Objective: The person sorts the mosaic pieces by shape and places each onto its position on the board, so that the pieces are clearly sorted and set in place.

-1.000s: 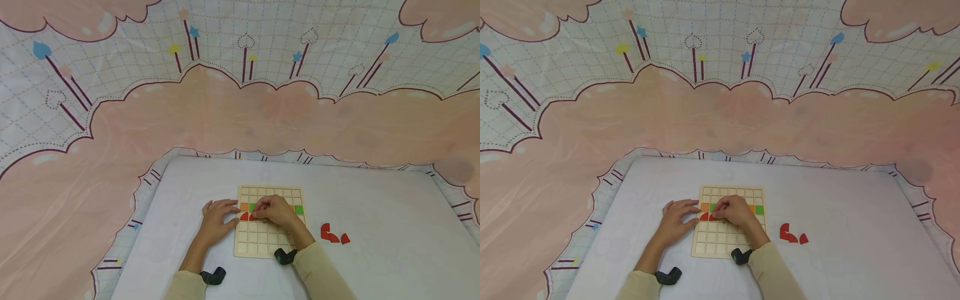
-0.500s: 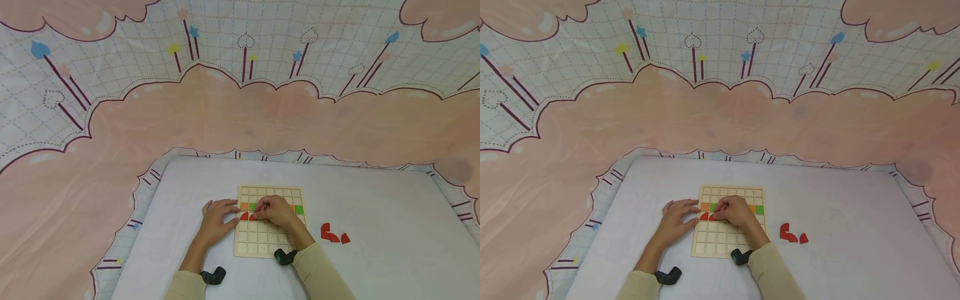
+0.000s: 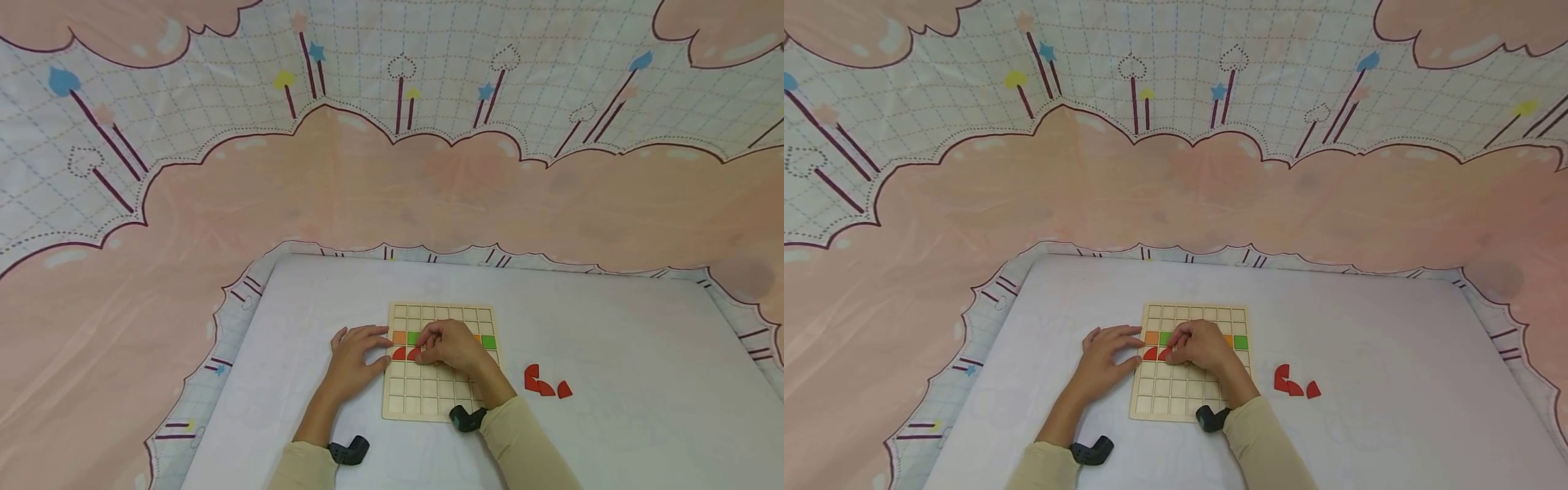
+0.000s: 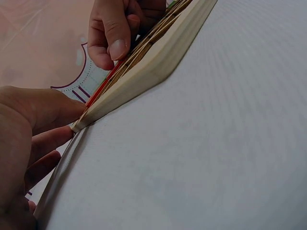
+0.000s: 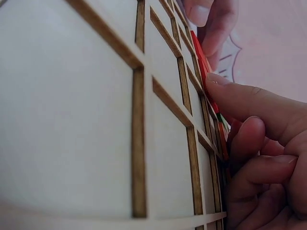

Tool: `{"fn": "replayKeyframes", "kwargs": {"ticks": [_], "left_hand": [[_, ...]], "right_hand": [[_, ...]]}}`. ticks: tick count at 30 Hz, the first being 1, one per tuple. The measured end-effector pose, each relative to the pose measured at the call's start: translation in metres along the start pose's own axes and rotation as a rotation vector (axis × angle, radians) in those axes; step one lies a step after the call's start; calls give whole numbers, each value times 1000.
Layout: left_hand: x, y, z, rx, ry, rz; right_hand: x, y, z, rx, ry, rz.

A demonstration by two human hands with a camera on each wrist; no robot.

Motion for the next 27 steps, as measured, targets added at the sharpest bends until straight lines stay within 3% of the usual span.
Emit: {"fn": "replayKeyframes", "kwargs": {"ticks": [18, 27], "left_hand": [[0, 0, 2, 1, -7, -2], [0, -1, 3, -2, -14, -3]], "right_hand": [[0, -1, 3, 16, 9, 17], [7, 2, 3, -44, 40, 43]]}}
Point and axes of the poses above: each hand's wrist, its own x-axis away from the middle knuckle, its own y-axis out of the back of the hand, z = x × y, the point moved 8 cm from there along -x, towards the middle knuckle, and after that the axes turned 1 degree about z, right-handed, at the moved point
